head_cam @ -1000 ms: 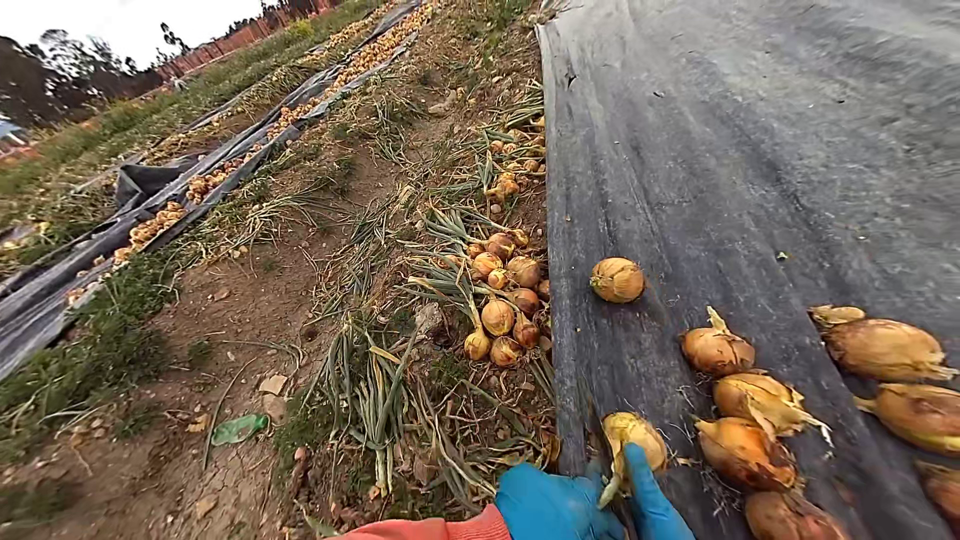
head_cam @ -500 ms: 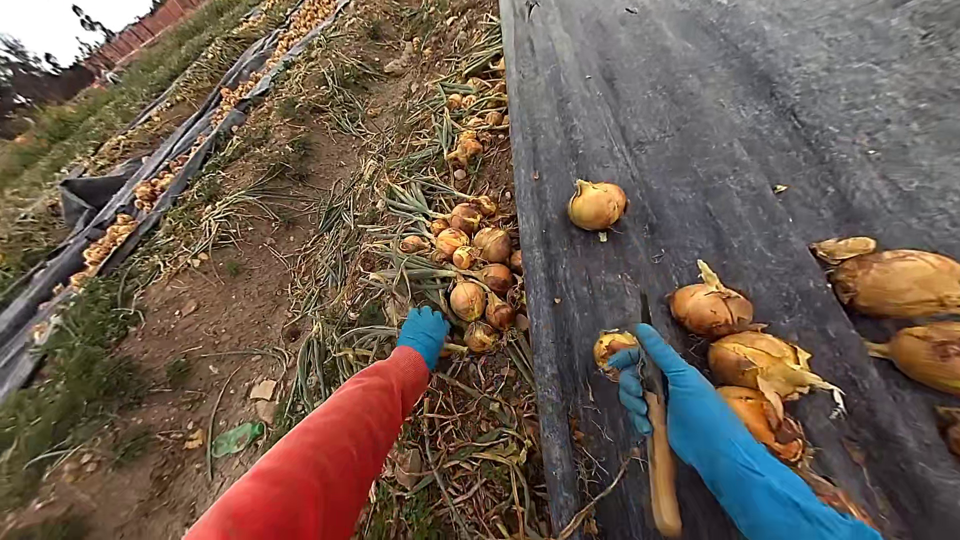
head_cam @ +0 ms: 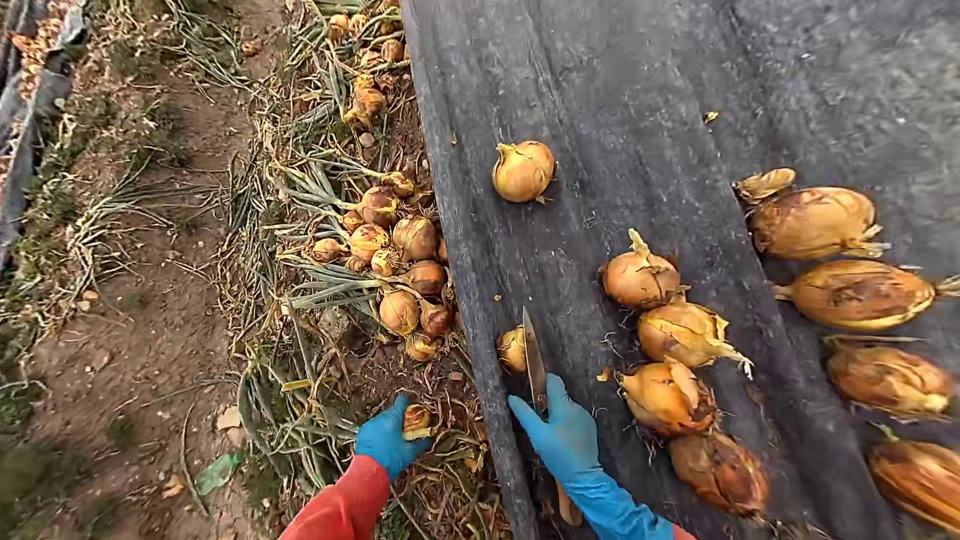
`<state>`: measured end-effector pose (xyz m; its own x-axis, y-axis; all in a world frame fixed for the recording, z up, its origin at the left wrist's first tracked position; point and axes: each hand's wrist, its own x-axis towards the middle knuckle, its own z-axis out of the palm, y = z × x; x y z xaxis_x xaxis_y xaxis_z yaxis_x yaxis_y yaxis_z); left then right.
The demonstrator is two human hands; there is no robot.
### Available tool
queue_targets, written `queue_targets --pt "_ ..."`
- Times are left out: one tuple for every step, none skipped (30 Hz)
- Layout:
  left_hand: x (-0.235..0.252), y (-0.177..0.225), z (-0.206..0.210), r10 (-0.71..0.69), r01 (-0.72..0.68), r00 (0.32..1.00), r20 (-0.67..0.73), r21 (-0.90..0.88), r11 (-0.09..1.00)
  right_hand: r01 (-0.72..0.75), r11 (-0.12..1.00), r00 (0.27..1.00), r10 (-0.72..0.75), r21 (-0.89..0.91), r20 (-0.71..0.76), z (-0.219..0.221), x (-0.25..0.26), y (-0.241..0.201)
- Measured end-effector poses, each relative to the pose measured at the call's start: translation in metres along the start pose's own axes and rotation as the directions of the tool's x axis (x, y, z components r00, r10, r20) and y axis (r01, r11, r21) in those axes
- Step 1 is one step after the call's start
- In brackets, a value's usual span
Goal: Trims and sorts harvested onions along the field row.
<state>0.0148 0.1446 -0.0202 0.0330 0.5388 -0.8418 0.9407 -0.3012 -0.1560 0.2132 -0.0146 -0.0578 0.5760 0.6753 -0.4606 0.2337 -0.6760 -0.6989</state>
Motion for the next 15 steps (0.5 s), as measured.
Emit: queue_targets --pt "0.001 -0.001 0.002 -0.013 0.012 1.0 -0.009 -0.017 1.0 0.003 1.0 1.0 -0.004 -0.022 -0.029 0.003 0.001 -0.002" --pt "0.002 -0.001 0.005 -0.022 0.021 1.0 -0.017 -0.032 0.999 0.004 0.999 0.998 -0.007 -0.042 -0.065 0.007 0.002 -0.003" --pt "0.003 -0.002 0.007 -0.025 0.024 0.999 -0.023 -0.044 0.999 0.004 0.998 0.995 -0.01 -0.061 -0.102 0.01 0.003 -0.002" --pt "0.003 -0.002 0.009 -0.025 0.024 0.999 -0.025 -0.05 0.998 -0.012 0.997 0.994 0.004 -0.07 -0.112 0.012 0.003 -0.002" --pt "0.002 -0.002 0.01 -0.023 0.022 0.999 -0.023 -0.051 0.998 -0.039 0.996 0.995 0.032 -0.077 -0.093 0.012 0.003 -0.003" --pt "0.002 -0.002 0.009 -0.019 0.018 1.0 -0.023 -0.052 0.998 -0.054 0.995 0.995 0.047 -0.083 -0.083 0.013 0.005 -0.004" --pt "0.002 -0.002 0.008 -0.017 0.016 1.0 -0.024 -0.056 0.998 -0.063 0.994 0.995 0.055 -0.087 -0.083 0.015 0.006 -0.004" --pt "0.002 -0.001 0.008 -0.015 0.014 1.0 -0.024 -0.065 0.998 -0.068 0.993 0.994 0.06 -0.094 -0.086 0.015 0.007 -0.005" --pt "0.001 0.0 0.007 -0.017 0.015 1.0 -0.02 -0.075 0.997 -0.082 0.991 0.994 0.073 -0.105 -0.084 0.013 0.008 -0.008" --pt "0.0 0.001 0.006 -0.024 0.023 1.0 -0.01 -0.088 0.996 -0.134 0.984 0.991 0.131 -0.117 -0.034 0.005 0.006 -0.018" --pt "0.0 0.002 0.005 -0.03 0.031 1.0 0.006 -0.101 0.994 -0.229 0.966 0.968 0.239 -0.12 0.073 -0.011 0.003 -0.036" --pt "0.0 0.002 0.005 -0.027 0.03 0.999 0.027 -0.114 0.993 -0.31 0.942 0.931 0.329 -0.132 0.159 -0.03 -0.001 -0.058" --pt "0.001 0.002 0.006 -0.022 0.027 0.999 0.038 -0.117 0.993 -0.368 0.917 0.892 0.394 -0.151 0.22 -0.045 -0.005 -0.078" --pt "0.002 0.001 0.007 -0.014 0.018 0.999 0.034 -0.121 0.993 -0.428 0.889 0.833 0.458 -0.162 0.311 -0.066 -0.009 -0.103" --pt "0.004 0.001 0.008 -0.004 0.006 1.0 0.018 -0.124 0.992 -0.469 0.868 0.785 0.493 -0.16 0.374 -0.083 -0.012 -0.123"
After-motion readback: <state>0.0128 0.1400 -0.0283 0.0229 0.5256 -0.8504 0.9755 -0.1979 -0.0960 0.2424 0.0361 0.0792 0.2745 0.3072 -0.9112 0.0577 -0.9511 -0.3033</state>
